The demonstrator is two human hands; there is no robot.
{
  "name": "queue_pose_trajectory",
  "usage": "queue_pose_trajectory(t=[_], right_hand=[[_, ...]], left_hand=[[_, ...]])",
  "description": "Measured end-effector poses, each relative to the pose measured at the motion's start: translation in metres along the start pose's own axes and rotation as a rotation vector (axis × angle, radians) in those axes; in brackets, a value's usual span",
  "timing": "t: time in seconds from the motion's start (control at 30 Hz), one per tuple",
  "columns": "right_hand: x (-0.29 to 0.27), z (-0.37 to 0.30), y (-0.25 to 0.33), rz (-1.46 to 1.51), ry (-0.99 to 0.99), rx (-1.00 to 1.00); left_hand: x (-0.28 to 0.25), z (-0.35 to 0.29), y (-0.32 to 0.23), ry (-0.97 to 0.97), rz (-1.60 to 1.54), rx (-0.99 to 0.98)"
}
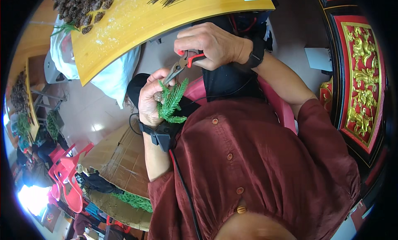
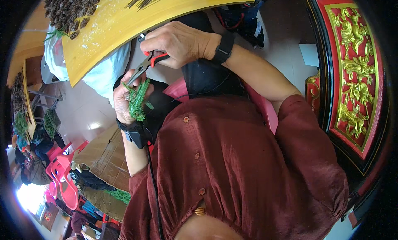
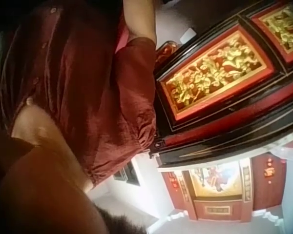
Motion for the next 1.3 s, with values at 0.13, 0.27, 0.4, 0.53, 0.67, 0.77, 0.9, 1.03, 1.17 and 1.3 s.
queue_pose_trajectory(t=[0.13, 0.27, 0.4, 0.53, 0.67, 0.77, 0.9, 1.03, 1.17, 1.3], right_hand=[[-0.001, -0.003, -0.004, 0.018, 0.014, 0.194], [0.003, -0.014, -0.014, -0.035, 0.124, 0.441], [0.008, -0.022, -0.02, -0.059, 0.136, 0.556], [0.004, -0.021, -0.021, -0.078, 0.067, 0.613], [0.004, -0.021, -0.009, -0.081, 0.062, 0.661], [0.013, -0.024, -0.007, -0.072, 0.115, 0.679], [0.022, -0.032, -0.014, -0.095, 0.134, 0.667], [0.03, -0.03, -0.015, 0.018, 0.174, 0.727], [0.036, -0.031, -0.02, 0.058, 0.164, 0.697], [0.04, -0.032, -0.023, 0.047, 0.175, 0.713]], left_hand=[[0.001, -0.004, -0.02, -0.319, 0.051, 0.251], [-0.001, -0.007, -0.037, -0.508, 0.532, 0.444], [-0.008, -0.01, -0.038, -0.631, 0.597, 0.5], [-0.004, -0.012, -0.043, -0.714, 0.675, 0.6], [-0.006, -0.011, -0.047, -0.747, 0.695, 0.645], [-0.007, -0.013, -0.049, -0.77, 0.696, 0.671], [-0.007, -0.013, -0.052, -0.799, 0.746, 0.737], [-0.001, -0.015, -0.058, -0.822, 0.893, 0.855], [0.007, -0.014, -0.061, -0.817, 1.069, 0.993], [0.014, -0.015, -0.062, -0.812, 1.218, 1.09]])
Point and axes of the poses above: each hand's wrist, its own z-axis towards the middle knuckle, its own x-axis out of the palm, y = z × x, the point moved 7 cm from there along z, towards the middle knuckle, and after that the axes turned 13 degrees about -y, right-handed, at the moved point
